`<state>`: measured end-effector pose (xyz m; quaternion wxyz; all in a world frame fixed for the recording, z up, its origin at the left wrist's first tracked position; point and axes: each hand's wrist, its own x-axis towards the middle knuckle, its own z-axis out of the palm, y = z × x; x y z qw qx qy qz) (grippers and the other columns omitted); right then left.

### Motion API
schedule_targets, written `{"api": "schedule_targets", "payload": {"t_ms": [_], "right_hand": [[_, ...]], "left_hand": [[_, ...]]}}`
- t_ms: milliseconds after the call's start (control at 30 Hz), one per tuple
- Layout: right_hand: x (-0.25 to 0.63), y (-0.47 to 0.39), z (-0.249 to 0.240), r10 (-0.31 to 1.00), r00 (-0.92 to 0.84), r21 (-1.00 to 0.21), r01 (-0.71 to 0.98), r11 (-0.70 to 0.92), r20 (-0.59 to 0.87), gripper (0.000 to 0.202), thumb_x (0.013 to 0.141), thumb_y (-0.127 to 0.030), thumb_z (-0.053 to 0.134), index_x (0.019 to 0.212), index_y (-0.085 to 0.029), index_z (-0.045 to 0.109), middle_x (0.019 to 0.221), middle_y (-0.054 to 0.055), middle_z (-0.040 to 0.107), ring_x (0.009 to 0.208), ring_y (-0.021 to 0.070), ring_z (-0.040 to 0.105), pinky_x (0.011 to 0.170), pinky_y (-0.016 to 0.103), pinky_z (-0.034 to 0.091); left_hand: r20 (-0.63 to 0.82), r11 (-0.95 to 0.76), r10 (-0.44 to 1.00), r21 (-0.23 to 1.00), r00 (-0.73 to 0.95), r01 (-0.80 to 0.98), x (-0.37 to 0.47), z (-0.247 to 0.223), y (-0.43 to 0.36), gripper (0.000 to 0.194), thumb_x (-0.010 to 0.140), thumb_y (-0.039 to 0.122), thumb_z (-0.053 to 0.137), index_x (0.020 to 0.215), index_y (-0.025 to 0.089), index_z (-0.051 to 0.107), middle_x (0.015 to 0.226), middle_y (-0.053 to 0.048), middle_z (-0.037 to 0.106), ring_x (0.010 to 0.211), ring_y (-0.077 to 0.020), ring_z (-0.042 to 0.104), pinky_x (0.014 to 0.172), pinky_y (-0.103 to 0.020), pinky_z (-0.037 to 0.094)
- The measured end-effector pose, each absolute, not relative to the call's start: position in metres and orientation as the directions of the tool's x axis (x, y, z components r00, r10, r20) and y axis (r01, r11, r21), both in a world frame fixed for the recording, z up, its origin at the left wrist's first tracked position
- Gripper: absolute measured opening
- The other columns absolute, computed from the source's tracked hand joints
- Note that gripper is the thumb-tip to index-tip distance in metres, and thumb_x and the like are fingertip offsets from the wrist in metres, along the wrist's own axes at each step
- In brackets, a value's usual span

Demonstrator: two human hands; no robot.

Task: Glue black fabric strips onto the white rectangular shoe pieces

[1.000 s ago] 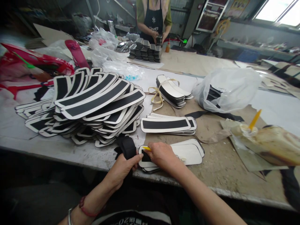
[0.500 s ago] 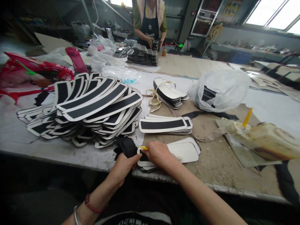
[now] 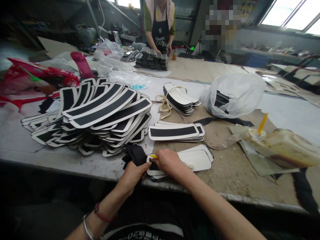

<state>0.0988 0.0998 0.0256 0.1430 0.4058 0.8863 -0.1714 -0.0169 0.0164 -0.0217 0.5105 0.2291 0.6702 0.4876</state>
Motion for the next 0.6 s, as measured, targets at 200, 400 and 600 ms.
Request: {"api": "schedule_targets", "payload": {"t_ms": [200, 400, 600], "right_hand": [[0.127, 0.103, 0.034, 0.690, -0.585, -0.184, 0.803, 0.567, -0.427, 0.029, 0.083, -0.045, 0.050, 0.087, -0.020, 0.065, 0.083, 0.008, 0.068, 0.077, 0.0219, 0.063, 0.059, 0.026, 0.036], [0.225, 0.120, 0.043, 0.777, -0.461, -0.284, 0.885, 0.368, -0.430, 0.026, 0.085, -0.038, 0.044, 0.074, -0.018, 0.057, 0.074, 0.004, 0.063, 0.066, 0.0163, 0.056, 0.060, 0.025, 0.035], [0.264, 0.130, 0.033, 0.912, -0.297, -0.237, 0.943, 0.234, -0.281, 0.026, 0.086, -0.040, 0.041, 0.083, -0.018, 0.055, 0.083, 0.007, 0.065, 0.078, 0.0200, 0.059, 0.067, 0.027, 0.036]], "left_hand": [[-0.470, 0.426, 0.797, 0.883, -0.380, -0.198, -0.019, -0.025, 0.017, 0.018, 0.060, 0.030, 0.067, 0.060, 0.014, 0.060, 0.045, 0.002, 0.052, 0.041, -0.0110, 0.043, 0.040, -0.022, 0.031], [-0.494, 0.434, 0.787, 0.869, -0.371, -0.237, -0.020, -0.026, 0.017, 0.023, 0.058, 0.033, 0.070, 0.058, 0.013, 0.057, 0.044, 0.002, 0.050, 0.040, -0.0098, 0.041, 0.040, -0.022, 0.030], [-0.496, 0.431, 0.784, 0.868, -0.372, -0.249, -0.018, -0.026, 0.013, 0.029, 0.057, 0.037, 0.073, 0.064, 0.013, 0.058, 0.051, 0.002, 0.053, 0.044, -0.0100, 0.043, 0.041, -0.022, 0.032]]}}
